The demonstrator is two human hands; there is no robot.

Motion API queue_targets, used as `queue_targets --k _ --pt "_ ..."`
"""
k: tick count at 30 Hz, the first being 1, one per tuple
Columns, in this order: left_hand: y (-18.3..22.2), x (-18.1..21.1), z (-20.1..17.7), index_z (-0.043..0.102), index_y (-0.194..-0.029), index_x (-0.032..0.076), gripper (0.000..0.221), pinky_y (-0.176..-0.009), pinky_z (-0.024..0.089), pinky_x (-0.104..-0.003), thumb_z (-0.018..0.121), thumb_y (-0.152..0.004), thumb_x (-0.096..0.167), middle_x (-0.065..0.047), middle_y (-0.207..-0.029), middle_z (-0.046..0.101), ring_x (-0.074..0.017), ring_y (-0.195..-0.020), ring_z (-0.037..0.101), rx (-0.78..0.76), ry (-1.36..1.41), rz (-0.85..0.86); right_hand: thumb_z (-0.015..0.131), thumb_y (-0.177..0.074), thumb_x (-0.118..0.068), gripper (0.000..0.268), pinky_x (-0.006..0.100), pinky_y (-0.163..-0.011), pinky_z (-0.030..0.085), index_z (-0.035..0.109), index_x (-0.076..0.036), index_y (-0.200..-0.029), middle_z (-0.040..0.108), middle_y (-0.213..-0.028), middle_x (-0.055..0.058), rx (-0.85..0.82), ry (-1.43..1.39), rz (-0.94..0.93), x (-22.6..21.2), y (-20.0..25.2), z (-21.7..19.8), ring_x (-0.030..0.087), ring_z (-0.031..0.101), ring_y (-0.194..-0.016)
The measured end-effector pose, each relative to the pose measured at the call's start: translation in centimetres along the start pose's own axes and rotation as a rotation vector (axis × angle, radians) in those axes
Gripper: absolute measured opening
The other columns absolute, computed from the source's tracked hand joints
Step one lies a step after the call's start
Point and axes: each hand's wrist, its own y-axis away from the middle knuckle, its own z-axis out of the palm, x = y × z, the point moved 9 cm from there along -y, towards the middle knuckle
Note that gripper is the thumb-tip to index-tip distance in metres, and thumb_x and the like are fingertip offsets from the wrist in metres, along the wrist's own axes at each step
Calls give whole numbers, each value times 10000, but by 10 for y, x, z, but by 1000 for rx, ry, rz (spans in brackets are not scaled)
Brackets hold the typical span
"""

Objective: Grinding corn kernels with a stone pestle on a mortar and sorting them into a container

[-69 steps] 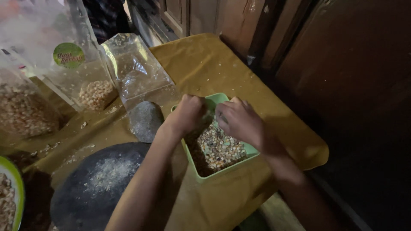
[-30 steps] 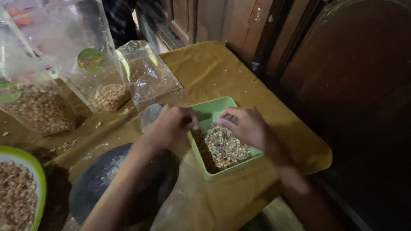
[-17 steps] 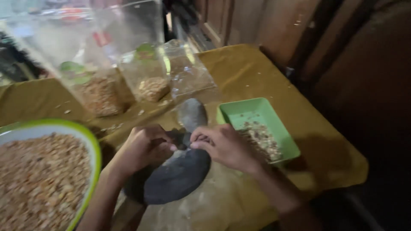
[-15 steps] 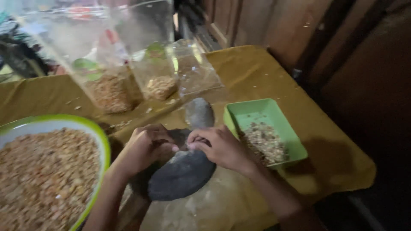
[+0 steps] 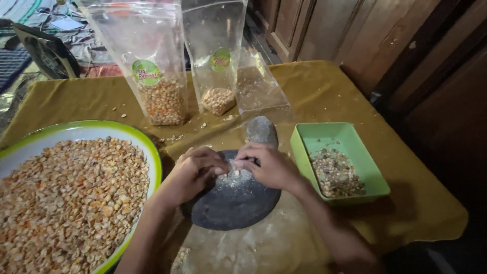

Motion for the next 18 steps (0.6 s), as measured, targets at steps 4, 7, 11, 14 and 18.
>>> queue_targets --k 4,7,11,14,18 --pt "5 0 -5 806 -930 218 117 -807 563 -502 716 -915 292 -85 -1034 711 -399 -954 684 12 -29 -5 735 -926 -225 116 426 -839 581 764 -121 -967 756 -1064 98 -17 -82 -44 2 -1 1 311 738 -923" --pt "7 8 -9 805 -926 217 123 -801 556 -519 770 -870 321 -62 -1100 678 -391 -959 658 18 -78 -8 753 -904 -199 90 445 -849 575 792 -135 -954 758 -1058 106 -69 -85 -67 -6 5 -1 334 737 -925" --pt "7 3 -6 792 -945 213 147 -835 543 -547 759 -873 337 -85 -1150 647 -421 -992 643 12 -51 -65 710 -943 -216 146 426 -857 578 788 -104 -996 744 -1031 118 -24 -80 49 -2 8 -7 310 739 -894" --pt "7 -17 -4 787 -992 235 129 -861 554 -516 728 -912 318 -54 -1163 647 -396 -1023 662 95 -28 -140 724 -944 -291 175 409 -796 593 772 -154 -1042 732 -991 79 194 -42 126 52 2 -15 287 742 -872" --pt "10 -41 -7 786 -1022 241 127 -881 567 -466 694 -935 249 -39 -1104 680 -351 -1018 710 278 10 -280 718 -930 -425 255 372 -842 594 721 -284 -1142 718 -1028 -26 427 142 307 115 4 -39 233 736 -975"
